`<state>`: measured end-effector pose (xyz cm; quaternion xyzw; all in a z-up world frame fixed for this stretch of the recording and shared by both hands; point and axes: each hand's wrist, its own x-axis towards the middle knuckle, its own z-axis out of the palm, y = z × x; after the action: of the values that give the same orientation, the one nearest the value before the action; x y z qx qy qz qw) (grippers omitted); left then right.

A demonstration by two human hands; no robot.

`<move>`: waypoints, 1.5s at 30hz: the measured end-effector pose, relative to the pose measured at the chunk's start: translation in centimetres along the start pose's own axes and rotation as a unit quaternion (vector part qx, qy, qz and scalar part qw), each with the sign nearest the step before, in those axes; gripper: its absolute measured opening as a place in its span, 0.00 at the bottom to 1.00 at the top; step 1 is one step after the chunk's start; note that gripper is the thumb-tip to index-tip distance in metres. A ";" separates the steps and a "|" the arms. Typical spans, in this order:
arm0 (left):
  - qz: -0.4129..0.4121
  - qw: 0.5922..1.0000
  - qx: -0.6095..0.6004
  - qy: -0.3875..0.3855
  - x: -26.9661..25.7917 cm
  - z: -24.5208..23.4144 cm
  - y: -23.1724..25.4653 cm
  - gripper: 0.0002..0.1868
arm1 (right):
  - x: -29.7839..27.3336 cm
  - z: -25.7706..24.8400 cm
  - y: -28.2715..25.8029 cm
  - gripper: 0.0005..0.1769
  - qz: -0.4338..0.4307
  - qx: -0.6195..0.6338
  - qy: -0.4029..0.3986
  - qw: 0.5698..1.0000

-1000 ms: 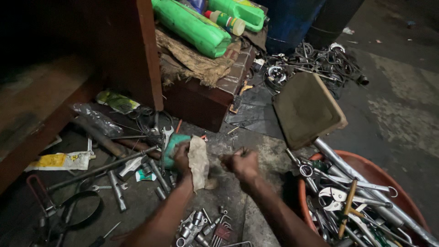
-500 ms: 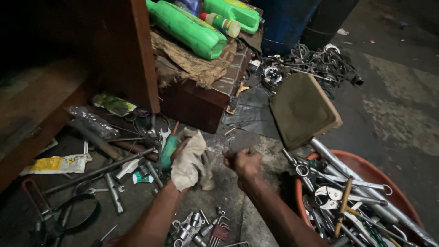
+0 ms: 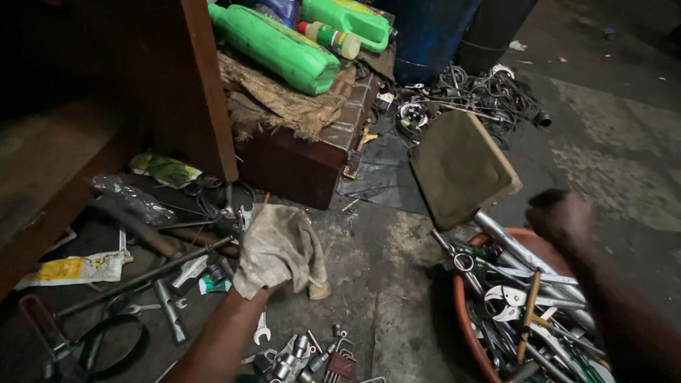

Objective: The person wipes various metal tools, including wrenches and sockets, with a cloth. They pick up each tool from a pile on the floor, clean it, and place it back down or into a nearby container.

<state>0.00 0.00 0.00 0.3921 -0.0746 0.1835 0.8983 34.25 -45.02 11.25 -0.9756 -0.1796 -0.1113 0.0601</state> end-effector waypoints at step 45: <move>0.103 0.895 0.413 -0.136 0.0 -4.6 -3.8 0.20 | -6.7 4.6 -31.8 0.08 -0.051 0.465 -0.328 0.821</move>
<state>1.43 0.95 -5.72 0.7394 -0.1534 0.2338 0.6125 17.49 -17.05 7.69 -0.8005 -0.2681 0.3087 0.4381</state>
